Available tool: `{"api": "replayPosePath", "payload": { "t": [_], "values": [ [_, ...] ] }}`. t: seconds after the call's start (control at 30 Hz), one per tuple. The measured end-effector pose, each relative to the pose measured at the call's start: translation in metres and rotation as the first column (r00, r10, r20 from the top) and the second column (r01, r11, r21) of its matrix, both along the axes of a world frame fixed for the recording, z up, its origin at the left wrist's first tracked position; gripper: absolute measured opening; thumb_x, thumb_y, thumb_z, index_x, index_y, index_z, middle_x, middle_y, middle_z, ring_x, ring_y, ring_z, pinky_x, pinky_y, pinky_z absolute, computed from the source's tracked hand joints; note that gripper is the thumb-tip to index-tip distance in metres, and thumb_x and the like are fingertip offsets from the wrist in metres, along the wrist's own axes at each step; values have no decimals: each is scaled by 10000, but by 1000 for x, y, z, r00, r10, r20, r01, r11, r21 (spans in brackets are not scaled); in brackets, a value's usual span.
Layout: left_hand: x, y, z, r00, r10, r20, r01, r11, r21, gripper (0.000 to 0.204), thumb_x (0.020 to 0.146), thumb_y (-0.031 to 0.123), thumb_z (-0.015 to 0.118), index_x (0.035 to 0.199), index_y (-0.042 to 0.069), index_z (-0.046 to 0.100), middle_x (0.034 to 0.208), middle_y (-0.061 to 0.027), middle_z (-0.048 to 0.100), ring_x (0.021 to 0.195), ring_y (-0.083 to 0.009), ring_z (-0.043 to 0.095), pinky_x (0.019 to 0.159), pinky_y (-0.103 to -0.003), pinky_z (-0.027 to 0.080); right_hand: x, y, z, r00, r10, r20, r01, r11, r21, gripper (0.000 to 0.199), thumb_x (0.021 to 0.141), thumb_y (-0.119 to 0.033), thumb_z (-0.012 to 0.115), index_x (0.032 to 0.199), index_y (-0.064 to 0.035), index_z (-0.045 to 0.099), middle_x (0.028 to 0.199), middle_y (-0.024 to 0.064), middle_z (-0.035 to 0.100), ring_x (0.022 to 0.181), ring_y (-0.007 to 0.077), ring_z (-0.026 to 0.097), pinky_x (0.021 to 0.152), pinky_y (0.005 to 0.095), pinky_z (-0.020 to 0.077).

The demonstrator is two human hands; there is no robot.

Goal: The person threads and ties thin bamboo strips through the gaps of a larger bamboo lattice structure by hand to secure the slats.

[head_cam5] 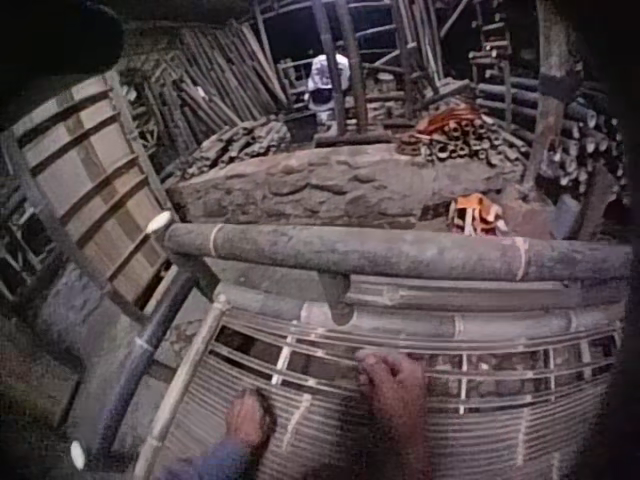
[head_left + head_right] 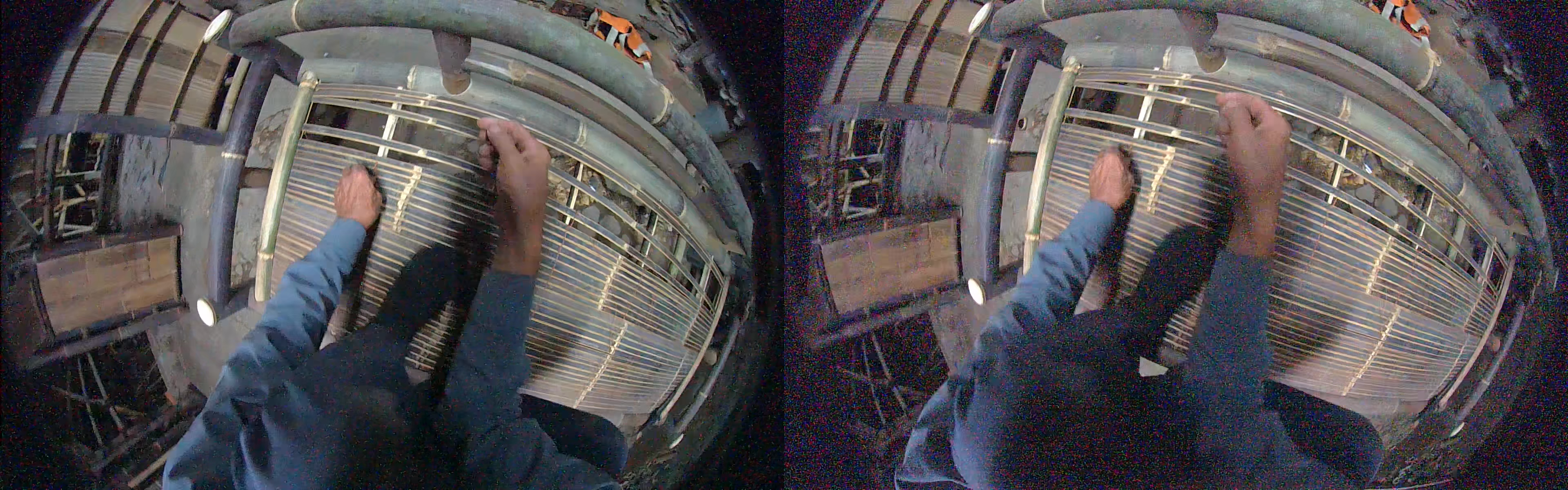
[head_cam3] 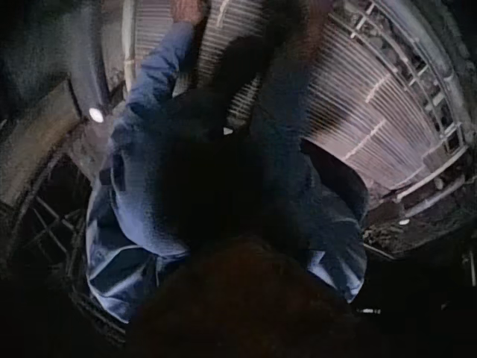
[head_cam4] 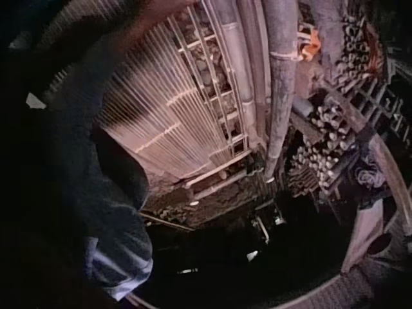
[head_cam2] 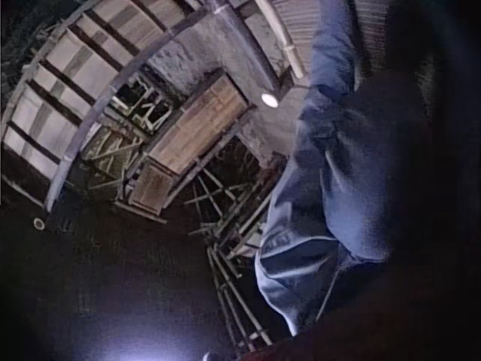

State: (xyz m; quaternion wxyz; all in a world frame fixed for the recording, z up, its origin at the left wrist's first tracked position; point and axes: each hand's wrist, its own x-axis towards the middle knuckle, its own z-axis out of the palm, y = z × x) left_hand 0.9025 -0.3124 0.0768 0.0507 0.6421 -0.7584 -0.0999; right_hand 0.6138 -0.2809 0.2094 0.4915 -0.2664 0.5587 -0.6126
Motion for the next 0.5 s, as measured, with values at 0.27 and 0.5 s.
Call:
{"api": "replayPosePath", "payload": {
  "t": [0.27,0.5],
  "values": [
    [25,-22,20,973,60,-223,-48,997,58,251,934,154,518,985,-86,573,843,-280,650,831,-436,667,750,-510,552,-6,6,-46,1000,7,-23,-5,995,101,195,958,-155,604,969,2,720,769,24,657,664,100,578,586,254,456],
    [5,43,84,146,821,-552,255,508,823,163,1015,195,501,907,88,561,695,36,501,498,-30,407,410,-180,317,48,9,-120,851,502,-156,-414,824,387,312,980,-288,604,933,1,708,781,65,695,682,136,631,622,304,504]
  ]
}}
